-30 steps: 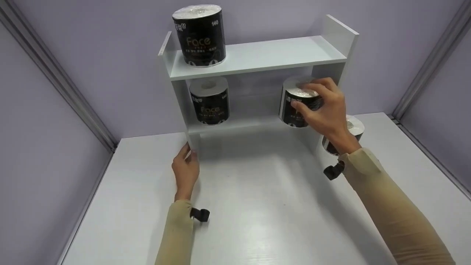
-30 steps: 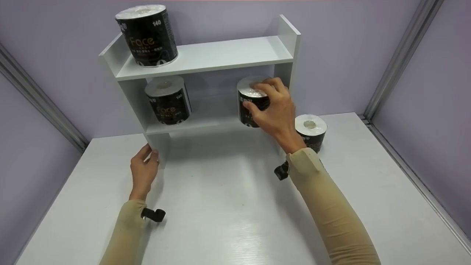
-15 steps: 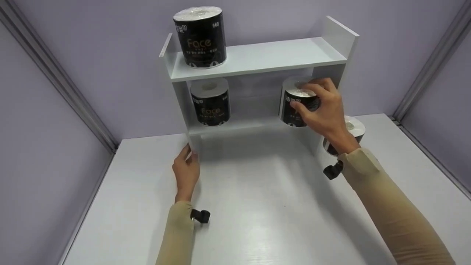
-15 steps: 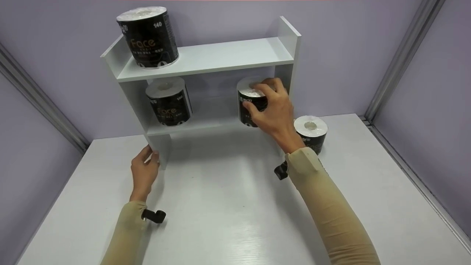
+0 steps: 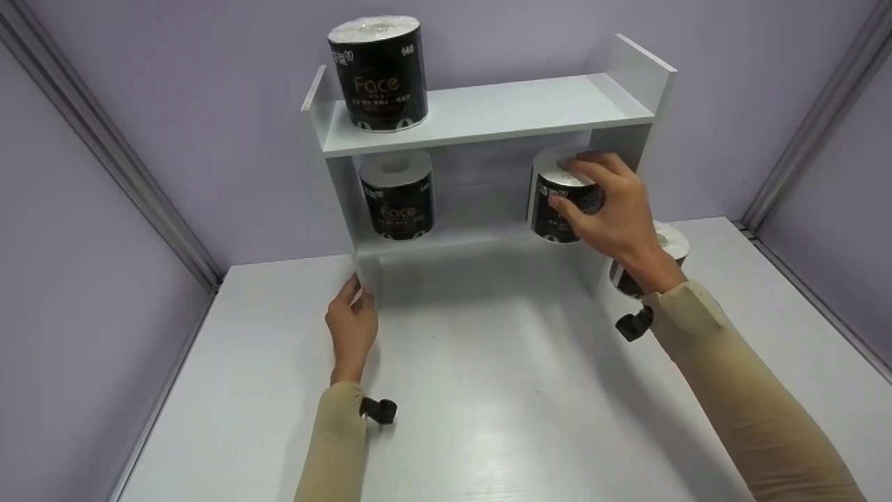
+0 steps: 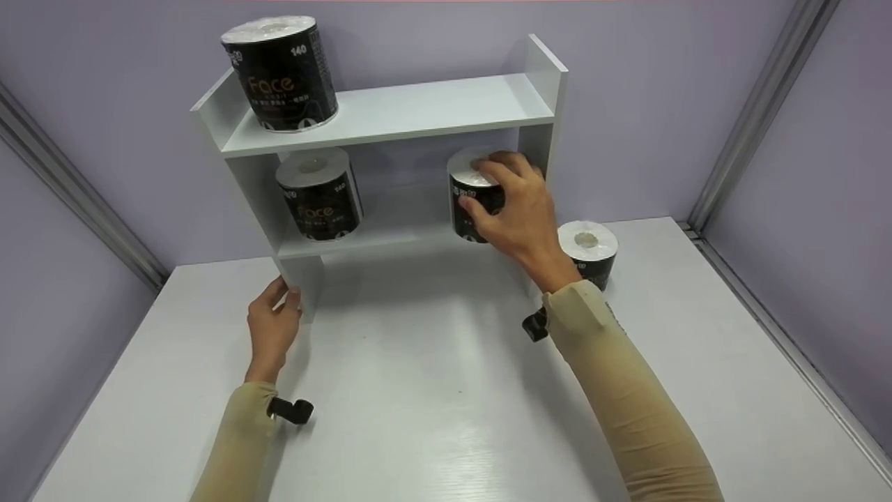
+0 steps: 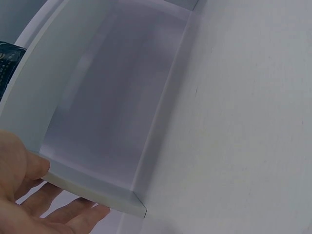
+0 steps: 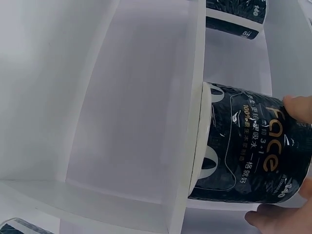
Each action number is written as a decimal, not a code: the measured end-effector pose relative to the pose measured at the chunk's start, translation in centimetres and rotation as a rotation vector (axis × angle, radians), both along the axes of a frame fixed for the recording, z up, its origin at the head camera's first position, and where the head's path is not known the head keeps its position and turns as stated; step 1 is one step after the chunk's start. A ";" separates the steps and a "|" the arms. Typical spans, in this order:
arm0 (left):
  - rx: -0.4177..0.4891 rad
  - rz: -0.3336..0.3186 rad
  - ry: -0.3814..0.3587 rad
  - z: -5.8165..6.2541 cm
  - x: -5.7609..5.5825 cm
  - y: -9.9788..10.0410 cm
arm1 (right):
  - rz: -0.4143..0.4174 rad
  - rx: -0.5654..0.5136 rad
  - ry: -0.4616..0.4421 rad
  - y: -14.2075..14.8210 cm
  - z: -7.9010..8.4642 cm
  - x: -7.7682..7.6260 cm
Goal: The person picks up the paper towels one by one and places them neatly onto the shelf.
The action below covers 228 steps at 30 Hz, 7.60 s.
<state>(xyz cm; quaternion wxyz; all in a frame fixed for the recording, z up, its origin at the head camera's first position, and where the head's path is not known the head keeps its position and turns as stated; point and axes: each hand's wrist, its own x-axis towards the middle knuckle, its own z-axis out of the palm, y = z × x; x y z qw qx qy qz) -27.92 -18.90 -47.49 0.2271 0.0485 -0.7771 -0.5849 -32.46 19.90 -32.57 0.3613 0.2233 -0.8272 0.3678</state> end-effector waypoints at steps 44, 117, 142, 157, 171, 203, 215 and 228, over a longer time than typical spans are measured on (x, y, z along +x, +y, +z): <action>0.011 0.003 0.002 -0.1 -0.1 0.0 | -0.024 -0.007 0.240 -0.2 -1.6 1.9; -0.023 -0.015 0.021 -0.1 -0.2 -0.2 | -0.069 -0.048 0.213 -0.5 -1.8 -0.3; -0.028 0.003 0.015 -0.5 0.0 -0.1 | -0.094 -0.007 0.207 -0.5 -2.3 -0.7; -0.038 0.023 0.015 -0.6 -0.1 -0.1 | -0.109 -0.041 0.178 -0.9 -2.1 -1.4; -0.025 0.012 0.019 -0.5 -0.2 0.0 | -0.105 -0.047 0.191 -0.8 -2.0 -2.1; -0.019 -0.010 0.003 -0.2 -0.2 0.1 | -0.091 -0.021 0.160 0.8 -2.0 -0.1; -0.028 0.006 -0.016 -0.2 0.0 -0.1 | -0.081 -0.030 0.167 1.9 -2.6 1.0; -0.024 0.024 -0.024 -0.3 -0.1 -0.1 | -0.126 0.007 0.141 3.6 -3.1 2.0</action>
